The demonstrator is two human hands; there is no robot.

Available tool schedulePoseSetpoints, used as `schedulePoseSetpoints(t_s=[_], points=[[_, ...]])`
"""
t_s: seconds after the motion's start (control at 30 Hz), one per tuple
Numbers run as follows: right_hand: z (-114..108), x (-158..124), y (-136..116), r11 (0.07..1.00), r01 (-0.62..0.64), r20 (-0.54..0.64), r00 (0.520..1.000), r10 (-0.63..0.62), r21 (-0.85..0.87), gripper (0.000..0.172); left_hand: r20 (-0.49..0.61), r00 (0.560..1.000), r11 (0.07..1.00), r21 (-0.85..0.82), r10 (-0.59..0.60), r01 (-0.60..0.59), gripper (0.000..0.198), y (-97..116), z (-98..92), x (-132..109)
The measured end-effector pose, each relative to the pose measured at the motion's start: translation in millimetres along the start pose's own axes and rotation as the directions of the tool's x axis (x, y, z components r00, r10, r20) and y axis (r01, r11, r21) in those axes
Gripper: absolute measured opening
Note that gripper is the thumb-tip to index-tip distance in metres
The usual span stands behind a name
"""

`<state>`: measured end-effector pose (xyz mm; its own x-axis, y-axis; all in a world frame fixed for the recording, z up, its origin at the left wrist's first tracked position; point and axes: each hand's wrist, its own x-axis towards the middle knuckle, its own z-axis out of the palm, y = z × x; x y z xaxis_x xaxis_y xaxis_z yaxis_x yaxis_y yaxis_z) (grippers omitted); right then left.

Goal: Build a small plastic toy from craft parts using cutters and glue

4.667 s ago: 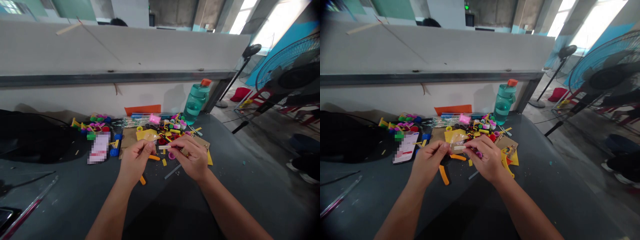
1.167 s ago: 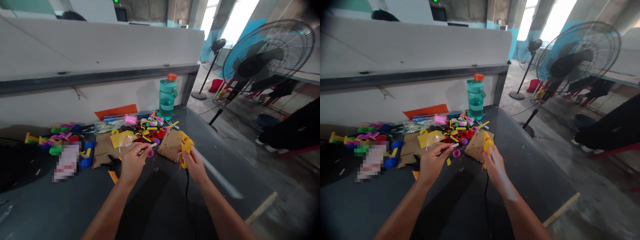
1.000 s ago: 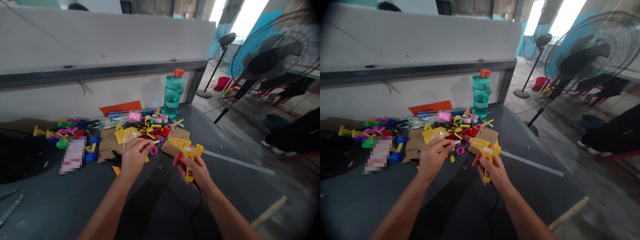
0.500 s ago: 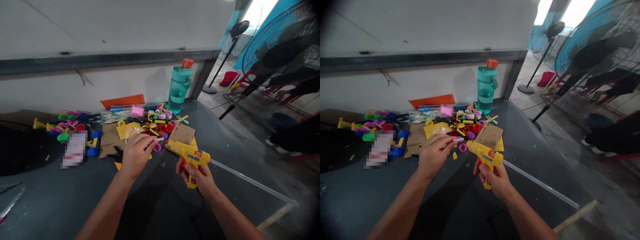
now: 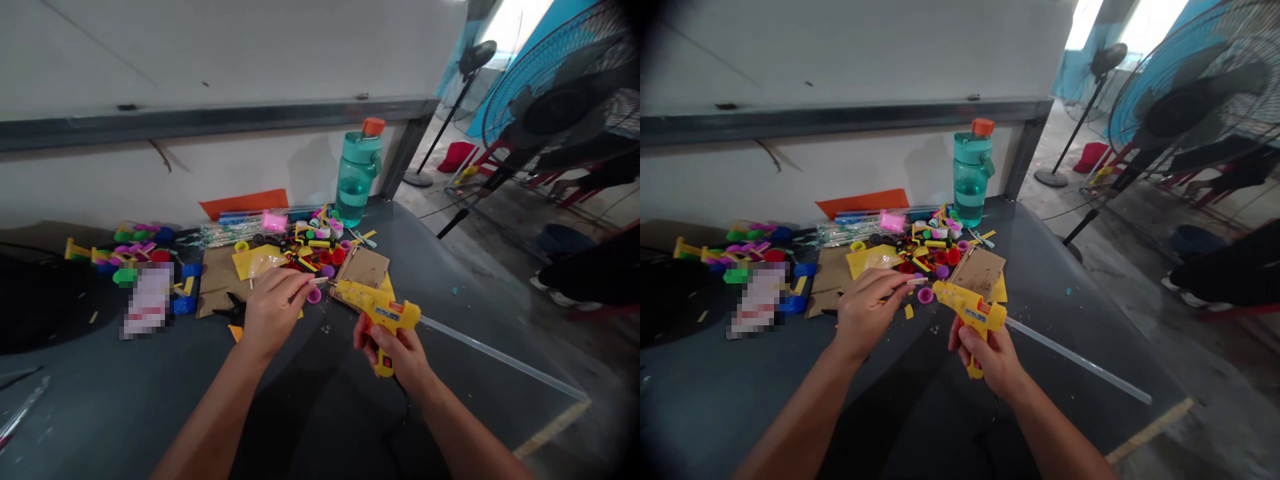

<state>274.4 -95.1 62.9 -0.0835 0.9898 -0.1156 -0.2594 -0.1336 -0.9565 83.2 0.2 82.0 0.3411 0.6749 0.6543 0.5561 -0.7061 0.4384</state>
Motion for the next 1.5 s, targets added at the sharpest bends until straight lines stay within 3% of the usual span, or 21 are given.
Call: schedulePoseSetpoints(t_s=[1.5], points=[[0.7, 1.4, -1.5, 0.992, 0.034, 0.013, 0.999, -0.033, -0.124, 0.027, 0.013, 0.999, 0.998, 0.044, 0.053, -0.053, 0.017, 0.6, 1.1, -1.5]])
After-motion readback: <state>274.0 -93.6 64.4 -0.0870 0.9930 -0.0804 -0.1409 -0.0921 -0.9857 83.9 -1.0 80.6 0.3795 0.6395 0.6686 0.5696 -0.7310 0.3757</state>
